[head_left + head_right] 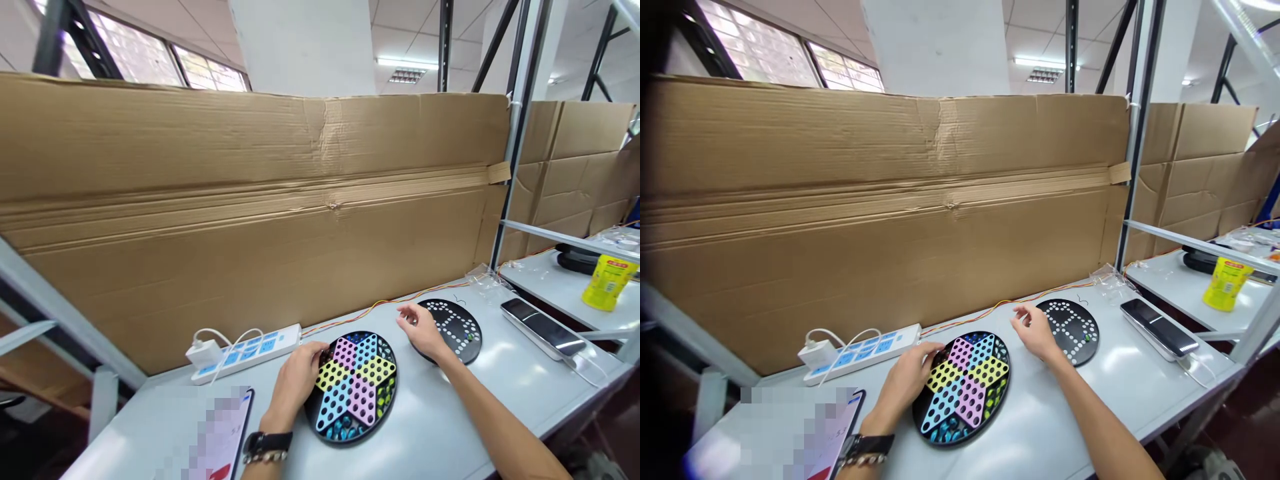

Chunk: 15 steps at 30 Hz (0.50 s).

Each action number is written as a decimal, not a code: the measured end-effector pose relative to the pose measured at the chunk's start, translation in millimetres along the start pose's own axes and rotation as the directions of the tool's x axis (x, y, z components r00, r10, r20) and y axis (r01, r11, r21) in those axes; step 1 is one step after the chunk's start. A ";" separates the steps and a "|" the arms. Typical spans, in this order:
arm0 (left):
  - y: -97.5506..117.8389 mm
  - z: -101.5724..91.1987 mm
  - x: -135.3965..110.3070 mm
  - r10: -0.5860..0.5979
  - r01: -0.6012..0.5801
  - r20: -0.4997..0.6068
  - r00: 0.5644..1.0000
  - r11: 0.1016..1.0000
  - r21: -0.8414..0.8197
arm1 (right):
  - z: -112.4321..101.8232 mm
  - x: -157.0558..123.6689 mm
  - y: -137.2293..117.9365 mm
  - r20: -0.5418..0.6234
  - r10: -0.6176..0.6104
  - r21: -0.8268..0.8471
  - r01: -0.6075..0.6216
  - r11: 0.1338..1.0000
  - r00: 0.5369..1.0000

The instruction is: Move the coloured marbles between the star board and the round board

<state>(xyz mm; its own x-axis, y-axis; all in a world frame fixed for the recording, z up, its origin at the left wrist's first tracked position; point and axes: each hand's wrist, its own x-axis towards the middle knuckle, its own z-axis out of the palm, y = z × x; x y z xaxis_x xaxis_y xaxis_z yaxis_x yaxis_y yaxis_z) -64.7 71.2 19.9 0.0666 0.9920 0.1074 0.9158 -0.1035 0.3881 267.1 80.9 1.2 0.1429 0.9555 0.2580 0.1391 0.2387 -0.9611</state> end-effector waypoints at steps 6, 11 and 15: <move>8.4 -2.0 -4.9 0.008 -0.009 0.019 1.000 0.999 0.053 | -41.4 18.5 6.5 -0.153 0.014 -0.110 -0.031 0.993 0.988; 16.3 1.7 -5.1 -0.026 0.026 -0.005 1.000 0.997 0.074 | -56.8 15.4 2.7 -0.071 0.086 -0.426 -0.108 0.898 0.994; 18.3 3.9 -5.0 -0.047 0.049 -0.031 0.998 0.996 0.073 | -66.3 8.1 2.1 0.038 0.207 -0.657 -0.132 0.742 0.978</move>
<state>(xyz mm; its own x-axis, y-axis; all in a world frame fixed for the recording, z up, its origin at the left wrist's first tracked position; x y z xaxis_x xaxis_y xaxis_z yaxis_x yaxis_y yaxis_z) -46.7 64.6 22.9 0.0114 0.9930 0.1172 0.9444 -0.0492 0.3250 333.5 77.6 7.8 0.1309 0.9902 0.0491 0.7280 -0.0624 -0.6827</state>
